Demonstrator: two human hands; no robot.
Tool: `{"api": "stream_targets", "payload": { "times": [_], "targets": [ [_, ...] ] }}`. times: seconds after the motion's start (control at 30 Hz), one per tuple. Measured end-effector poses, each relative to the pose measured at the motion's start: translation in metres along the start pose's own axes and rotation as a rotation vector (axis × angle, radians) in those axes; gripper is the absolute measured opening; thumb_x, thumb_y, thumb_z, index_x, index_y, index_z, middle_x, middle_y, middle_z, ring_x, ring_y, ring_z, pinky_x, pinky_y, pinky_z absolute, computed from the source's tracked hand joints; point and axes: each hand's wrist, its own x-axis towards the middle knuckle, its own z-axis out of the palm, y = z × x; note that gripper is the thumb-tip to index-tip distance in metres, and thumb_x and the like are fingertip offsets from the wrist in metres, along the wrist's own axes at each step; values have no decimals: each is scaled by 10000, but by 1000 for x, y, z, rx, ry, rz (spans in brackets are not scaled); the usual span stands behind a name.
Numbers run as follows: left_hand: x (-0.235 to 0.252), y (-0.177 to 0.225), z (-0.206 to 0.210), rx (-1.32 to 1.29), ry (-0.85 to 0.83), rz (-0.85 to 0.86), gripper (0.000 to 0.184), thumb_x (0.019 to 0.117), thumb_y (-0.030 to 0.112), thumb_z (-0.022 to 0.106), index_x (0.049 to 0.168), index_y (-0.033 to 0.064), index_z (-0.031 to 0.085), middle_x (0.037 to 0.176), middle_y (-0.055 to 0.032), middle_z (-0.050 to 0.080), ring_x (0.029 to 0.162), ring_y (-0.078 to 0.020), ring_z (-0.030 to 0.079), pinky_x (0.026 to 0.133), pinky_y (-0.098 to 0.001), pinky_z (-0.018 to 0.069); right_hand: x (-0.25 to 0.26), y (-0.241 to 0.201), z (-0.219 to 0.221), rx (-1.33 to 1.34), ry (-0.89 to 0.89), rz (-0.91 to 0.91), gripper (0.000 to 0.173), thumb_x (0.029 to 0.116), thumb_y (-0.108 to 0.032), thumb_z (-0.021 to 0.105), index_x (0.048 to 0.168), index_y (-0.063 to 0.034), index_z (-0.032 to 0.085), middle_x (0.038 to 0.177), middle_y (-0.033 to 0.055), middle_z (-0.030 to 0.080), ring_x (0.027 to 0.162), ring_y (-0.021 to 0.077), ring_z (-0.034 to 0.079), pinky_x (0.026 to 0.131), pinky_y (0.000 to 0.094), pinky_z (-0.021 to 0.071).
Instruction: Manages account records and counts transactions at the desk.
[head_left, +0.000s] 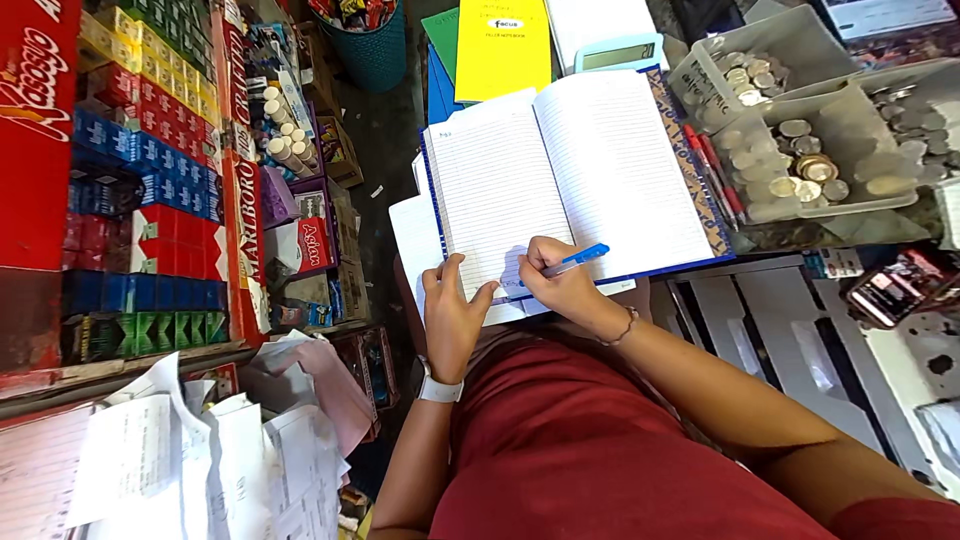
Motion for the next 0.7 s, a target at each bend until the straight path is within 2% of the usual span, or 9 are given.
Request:
{"api": "stream_targets", "payload": {
  "times": [0.33,0.7],
  "targets": [
    [0,0,1,3,-2,-8,620,839,361,832,1361,92,630,1146,-192,592,921,-258,629,762,-385,560,-1,1,1,-60,10,-55,275,864,2,569,648,-78,419,649,-9,429,573,3,395,521,129,316],
    [0,1,0,4,-4,-15,627,838,370,833,1363,94,630,1157,-209,591,908,-267,637,758,-399,561,0,1,-5,-43,-11,-6,279,867,-7,571,647,-88,418,637,-23,424,558,-8,388,511,124,309]
  ]
}}
